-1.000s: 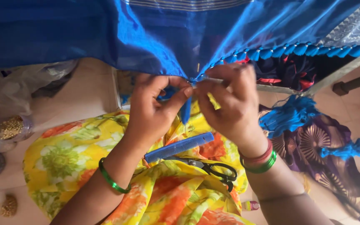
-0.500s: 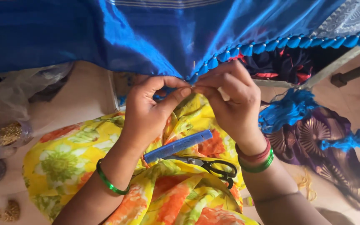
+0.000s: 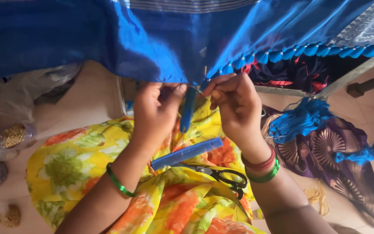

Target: Sewing and cutting decorative blue tassels onto the edge of a blue saree.

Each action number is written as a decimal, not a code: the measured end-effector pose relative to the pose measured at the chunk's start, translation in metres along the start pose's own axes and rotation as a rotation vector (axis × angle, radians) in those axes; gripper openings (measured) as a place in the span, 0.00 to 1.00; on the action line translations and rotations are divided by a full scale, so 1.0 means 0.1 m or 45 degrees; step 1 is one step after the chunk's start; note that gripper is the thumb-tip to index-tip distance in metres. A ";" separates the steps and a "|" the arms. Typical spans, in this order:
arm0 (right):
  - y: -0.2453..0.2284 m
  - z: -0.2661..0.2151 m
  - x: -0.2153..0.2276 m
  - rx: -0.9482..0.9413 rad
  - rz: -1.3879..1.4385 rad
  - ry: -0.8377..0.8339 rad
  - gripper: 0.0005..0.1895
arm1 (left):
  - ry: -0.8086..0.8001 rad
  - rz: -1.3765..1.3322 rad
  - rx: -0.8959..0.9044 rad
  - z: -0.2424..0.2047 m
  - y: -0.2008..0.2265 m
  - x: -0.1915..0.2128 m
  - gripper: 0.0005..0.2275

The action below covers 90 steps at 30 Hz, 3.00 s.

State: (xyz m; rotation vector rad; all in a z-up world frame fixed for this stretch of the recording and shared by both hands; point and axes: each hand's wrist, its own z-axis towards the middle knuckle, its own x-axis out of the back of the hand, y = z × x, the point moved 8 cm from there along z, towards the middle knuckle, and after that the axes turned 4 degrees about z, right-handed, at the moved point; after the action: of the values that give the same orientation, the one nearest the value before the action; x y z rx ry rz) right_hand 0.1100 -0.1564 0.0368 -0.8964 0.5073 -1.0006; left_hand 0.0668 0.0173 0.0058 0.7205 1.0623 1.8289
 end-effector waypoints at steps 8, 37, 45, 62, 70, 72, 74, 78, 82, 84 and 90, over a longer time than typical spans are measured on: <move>-0.04 -0.26 -0.31 0.087 -0.736 -0.265 0.07 | -0.082 -0.649 0.612 -0.24 -0.48 -0.30 0.03; 0.90 -2.99 1.47 -1.380 -0.787 -0.741 0.20 | 0.229 0.428 -0.349 -0.01 0.13 0.01 0.06; 0.71 -2.09 1.45 -1.292 0.121 -0.357 0.17 | -0.150 -0.985 0.411 0.01 -0.44 -0.36 0.01; 0.58 -1.23 1.06 -1.231 0.029 -0.530 0.19 | -0.209 -1.217 0.457 0.00 -0.29 -0.30 0.03; 0.56 -1.15 1.20 -1.078 -0.496 -0.624 0.15 | -0.176 -1.214 0.451 0.04 -0.39 -0.25 0.02; 0.51 -1.11 1.21 -0.973 -0.564 -0.650 0.15 | -0.176 -1.124 0.504 0.09 -0.46 -0.26 0.04; 0.50 -1.13 1.27 -0.975 -0.558 -0.618 0.14 | -0.195 -0.980 0.534 0.18 -0.49 -0.28 0.05; 0.51 -1.17 1.44 -0.988 -0.559 -0.508 0.12 | -0.192 -0.555 0.578 0.31 -0.59 -0.29 0.08; 0.47 -1.16 1.62 -0.973 -0.602 -0.456 0.12 | -0.129 -0.454 0.436 0.37 -0.75 -0.31 0.09; 0.41 -1.12 1.66 -1.008 -0.636 -0.370 0.13 | -0.096 -0.383 0.369 0.38 -0.78 -0.30 0.08; 0.24 -1.00 1.70 -0.989 -0.787 -0.273 0.14 | -0.172 -0.440 0.479 0.37 -0.97 -0.36 0.08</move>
State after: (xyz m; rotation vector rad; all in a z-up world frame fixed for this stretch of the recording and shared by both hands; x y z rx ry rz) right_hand 0.1295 -0.3415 -0.0343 -1.9148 0.4433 -1.2555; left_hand 0.1515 0.0232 -0.0649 0.8080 1.3633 1.2848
